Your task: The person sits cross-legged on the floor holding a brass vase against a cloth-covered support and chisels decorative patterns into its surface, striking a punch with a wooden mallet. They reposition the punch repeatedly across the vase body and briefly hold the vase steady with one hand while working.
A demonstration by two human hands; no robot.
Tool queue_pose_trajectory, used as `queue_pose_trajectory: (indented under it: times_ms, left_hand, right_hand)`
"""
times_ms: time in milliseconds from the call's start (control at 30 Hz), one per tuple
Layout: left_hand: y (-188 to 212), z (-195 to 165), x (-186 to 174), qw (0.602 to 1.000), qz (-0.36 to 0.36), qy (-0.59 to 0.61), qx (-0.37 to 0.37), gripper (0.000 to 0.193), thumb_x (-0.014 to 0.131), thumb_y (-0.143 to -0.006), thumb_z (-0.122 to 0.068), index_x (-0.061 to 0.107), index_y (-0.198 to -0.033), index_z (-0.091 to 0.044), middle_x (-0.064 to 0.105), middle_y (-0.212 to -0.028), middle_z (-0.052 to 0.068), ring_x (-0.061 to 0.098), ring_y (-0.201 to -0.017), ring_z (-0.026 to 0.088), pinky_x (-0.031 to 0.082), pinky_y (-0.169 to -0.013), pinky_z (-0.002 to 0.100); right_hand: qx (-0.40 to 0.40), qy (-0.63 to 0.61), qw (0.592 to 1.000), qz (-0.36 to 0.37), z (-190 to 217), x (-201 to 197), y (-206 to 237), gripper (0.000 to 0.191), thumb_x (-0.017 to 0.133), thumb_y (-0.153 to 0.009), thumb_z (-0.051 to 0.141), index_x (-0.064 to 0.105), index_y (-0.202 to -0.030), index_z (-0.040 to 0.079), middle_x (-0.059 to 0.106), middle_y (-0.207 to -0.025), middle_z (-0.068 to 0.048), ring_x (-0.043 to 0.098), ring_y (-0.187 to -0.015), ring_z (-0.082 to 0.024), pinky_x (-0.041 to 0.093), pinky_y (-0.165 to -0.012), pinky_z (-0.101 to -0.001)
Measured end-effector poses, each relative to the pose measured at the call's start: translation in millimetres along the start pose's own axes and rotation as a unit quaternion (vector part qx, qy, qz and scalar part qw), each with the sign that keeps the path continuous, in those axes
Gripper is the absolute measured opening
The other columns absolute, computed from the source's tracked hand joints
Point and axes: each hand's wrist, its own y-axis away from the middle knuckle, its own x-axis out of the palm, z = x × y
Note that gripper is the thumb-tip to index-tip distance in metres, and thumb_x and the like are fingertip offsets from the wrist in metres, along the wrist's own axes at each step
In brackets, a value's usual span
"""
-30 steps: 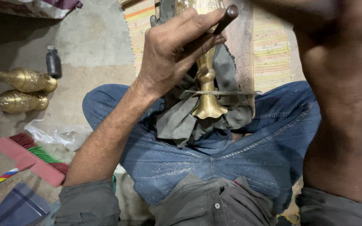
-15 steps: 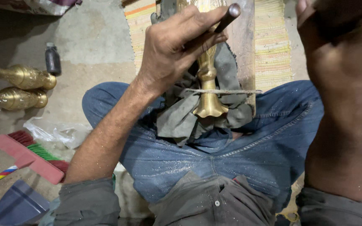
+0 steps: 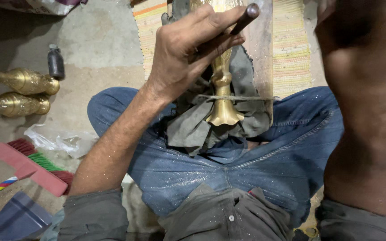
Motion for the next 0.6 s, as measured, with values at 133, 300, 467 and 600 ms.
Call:
queue_pose_trajectory:
  times_ms: [133, 300, 467, 600]
  left_hand:
    - [2, -1, 0, 0.998, 0.021, -0.002, -0.060, 0.035, 0.082, -0.103, -0.018, 0.069, -0.134, -0.015, 0.071, -0.098, 0.000, 0.068, -0.080, 0.011, 0.058, -0.066, 0.024]
    - [1, 1, -8, 0.973, -0.095, 0.190, -0.084, 0.025, 0.077, -0.110, -0.012, 0.067, -0.134, -0.011, 0.077, -0.110, 0.005, 0.077, -0.096, 0.012, 0.069, -0.086, 0.027]
    - [-6, 6, -4, 0.996, -0.022, 0.085, -0.035, 0.023, 0.079, -0.107, -0.013, 0.067, -0.127, -0.016, 0.077, -0.106, 0.002, 0.078, -0.087, 0.008, 0.066, -0.075, 0.023]
    - [-2, 7, 8, 0.998, -0.043, 0.039, -0.007, 0.039, 0.085, -0.104, -0.019, 0.065, -0.137, -0.018, 0.074, -0.102, -0.001, 0.073, -0.083, 0.007, 0.063, -0.073, 0.023]
  right_hand:
    - [0.000, 0.000, 1.000, -0.015, -3, 2, 13, 0.020, 0.066, -0.107, -0.004, 0.056, -0.125, -0.004, 0.066, -0.104, -0.012, 0.070, -0.091, -0.022, 0.053, -0.080, -0.0261]
    - [0.061, -0.146, 0.987, -0.042, -9, 13, 15, 0.017, 0.064, -0.107, -0.003, 0.055, -0.121, -0.005, 0.065, -0.103, -0.013, 0.070, -0.091, -0.025, 0.052, -0.080, -0.0289]
    - [-0.007, -0.060, 0.998, -0.036, -8, 13, 0, 0.027, 0.066, -0.097, -0.011, 0.056, -0.120, -0.004, 0.063, -0.106, -0.018, 0.067, -0.096, -0.032, 0.050, -0.081, -0.0346]
    - [-0.033, -0.027, 0.998, -0.038, 4, 2, -8, 0.028, 0.070, -0.096, -0.008, 0.060, -0.122, -0.005, 0.067, -0.107, -0.018, 0.070, -0.095, -0.031, 0.052, -0.079, -0.0353]
